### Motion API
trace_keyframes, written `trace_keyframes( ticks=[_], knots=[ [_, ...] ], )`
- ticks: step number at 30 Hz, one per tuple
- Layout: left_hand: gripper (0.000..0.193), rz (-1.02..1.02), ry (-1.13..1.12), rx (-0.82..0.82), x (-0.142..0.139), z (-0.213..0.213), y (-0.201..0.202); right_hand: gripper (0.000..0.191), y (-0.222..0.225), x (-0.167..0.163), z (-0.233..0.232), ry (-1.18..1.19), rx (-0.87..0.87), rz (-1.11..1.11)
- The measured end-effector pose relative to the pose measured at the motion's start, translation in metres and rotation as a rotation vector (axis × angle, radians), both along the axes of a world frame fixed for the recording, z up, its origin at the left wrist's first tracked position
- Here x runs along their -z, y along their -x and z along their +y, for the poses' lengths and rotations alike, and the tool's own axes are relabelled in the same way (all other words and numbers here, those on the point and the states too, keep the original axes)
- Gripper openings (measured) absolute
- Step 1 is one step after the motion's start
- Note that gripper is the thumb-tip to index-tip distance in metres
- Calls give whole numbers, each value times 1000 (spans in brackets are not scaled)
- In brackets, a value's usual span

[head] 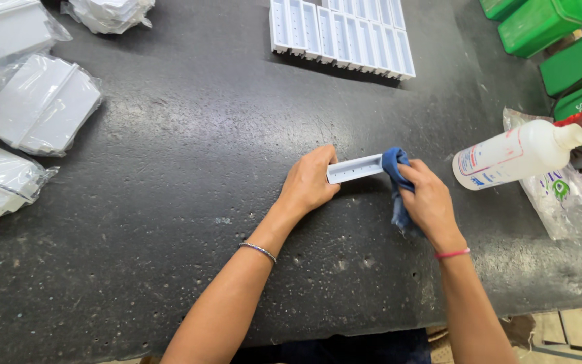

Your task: The person wipes white plastic tray components one at a time with a blue cloth at a workbench, placing each wiped tray onto a growing stack of finished trays. They occasionally reach for a liquid bottle and continue wiping more trays from a pile.

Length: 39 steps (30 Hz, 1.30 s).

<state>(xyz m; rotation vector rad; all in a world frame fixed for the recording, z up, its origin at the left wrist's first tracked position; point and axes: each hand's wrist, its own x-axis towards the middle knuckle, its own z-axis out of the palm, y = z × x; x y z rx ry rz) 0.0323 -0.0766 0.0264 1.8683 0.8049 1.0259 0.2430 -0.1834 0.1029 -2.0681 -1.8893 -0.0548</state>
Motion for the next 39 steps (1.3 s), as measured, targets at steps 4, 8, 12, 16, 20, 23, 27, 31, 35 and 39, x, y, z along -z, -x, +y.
trace_keyframes(
  ticks=[4, 8, 12, 16, 20, 23, 27, 31, 35, 39],
  knots=[
    [26, 43, 4, 28, -1, 3, 0, 35, 1, 0, 1, 3, 14, -21],
    [26, 55, 6, 21, -1, 3, -1, 35, 1, 0, 5, 7, 31, -7],
    [25, 30, -13, 14, 0, 2, -1, 37, 2, 0, 3, 28, 55, 14],
    [25, 60, 2, 15, 0, 2, -1, 34, 9, 1, 1, -20, 48, -4],
    [25, 43, -20, 16, 0, 2, 0, 35, 9, -1, -10, 49, 111, 10],
    [25, 37, -27, 16, 0, 2, 0, 36, -5, -3, -28, 137, 99, 9],
    [26, 38, 27, 38, 2, 6, 1, 22, -28, 16, -50, -29, 119, 333],
    [29, 22, 56, 48, 3, 9, 1, 25, -38, 58, -59, -199, 384, 1182],
    [30, 41, 125, 58, 2, 10, 1, 25, -35, 85, -61, -276, 427, 1346],
    [34, -29, 258, 49, 3, 14, 1, 25, -25, 88, -61, -324, 370, 1293]
  ],
)
